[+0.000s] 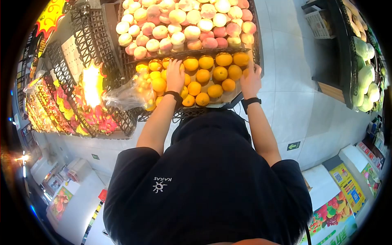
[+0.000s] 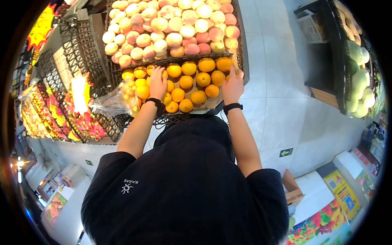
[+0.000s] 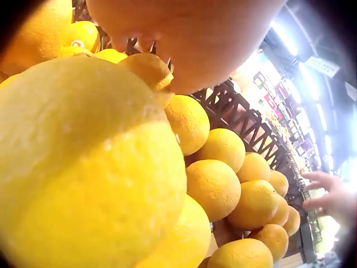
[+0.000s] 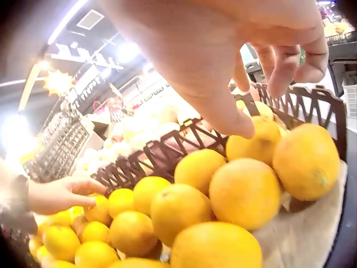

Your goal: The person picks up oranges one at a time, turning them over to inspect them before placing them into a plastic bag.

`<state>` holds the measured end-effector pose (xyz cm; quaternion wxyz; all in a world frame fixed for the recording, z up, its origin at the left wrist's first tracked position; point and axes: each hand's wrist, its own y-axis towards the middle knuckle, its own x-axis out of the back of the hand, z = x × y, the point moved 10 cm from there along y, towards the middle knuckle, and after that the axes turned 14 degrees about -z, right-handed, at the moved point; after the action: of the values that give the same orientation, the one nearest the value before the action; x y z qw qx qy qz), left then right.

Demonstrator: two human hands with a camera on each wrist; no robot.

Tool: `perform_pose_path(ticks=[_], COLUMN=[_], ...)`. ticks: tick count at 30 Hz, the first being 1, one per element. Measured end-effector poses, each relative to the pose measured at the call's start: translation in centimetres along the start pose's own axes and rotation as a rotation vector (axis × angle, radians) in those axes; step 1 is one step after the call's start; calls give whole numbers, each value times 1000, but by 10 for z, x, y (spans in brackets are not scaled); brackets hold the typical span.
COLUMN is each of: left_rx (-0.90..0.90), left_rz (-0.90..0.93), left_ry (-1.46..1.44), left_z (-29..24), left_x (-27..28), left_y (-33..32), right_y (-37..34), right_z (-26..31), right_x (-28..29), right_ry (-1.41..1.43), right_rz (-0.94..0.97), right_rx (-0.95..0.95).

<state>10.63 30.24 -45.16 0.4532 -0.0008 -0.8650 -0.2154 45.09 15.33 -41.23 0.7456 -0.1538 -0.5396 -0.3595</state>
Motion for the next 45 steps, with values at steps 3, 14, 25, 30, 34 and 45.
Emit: perform_pose_path(ticks=[3, 14, 25, 30, 34, 45], left_rx=[111, 208, 236, 198, 200, -12], left_rz=[31, -84, -131, -125, -113, 95], left_ry=[-79, -394, -459, -453, -453, -736], left_z=[-11, -38, -46, -53, -60, -219], left_x=[33, 133, 153, 168, 185, 226], left_y=[-2, -34, -56, -56, -52, -3], right_y=[30, 57, 53, 62, 65, -82], right_z=[22, -10, 8, 3, 23, 156], right_x=[-14, -95, -98, -98, -53, 133], right_ry=[-67, 129, 139, 261, 484, 1374], right_rz=[0, 456, 478, 493, 428, 918], right_rx=[188, 202, 441, 404, 397, -289])
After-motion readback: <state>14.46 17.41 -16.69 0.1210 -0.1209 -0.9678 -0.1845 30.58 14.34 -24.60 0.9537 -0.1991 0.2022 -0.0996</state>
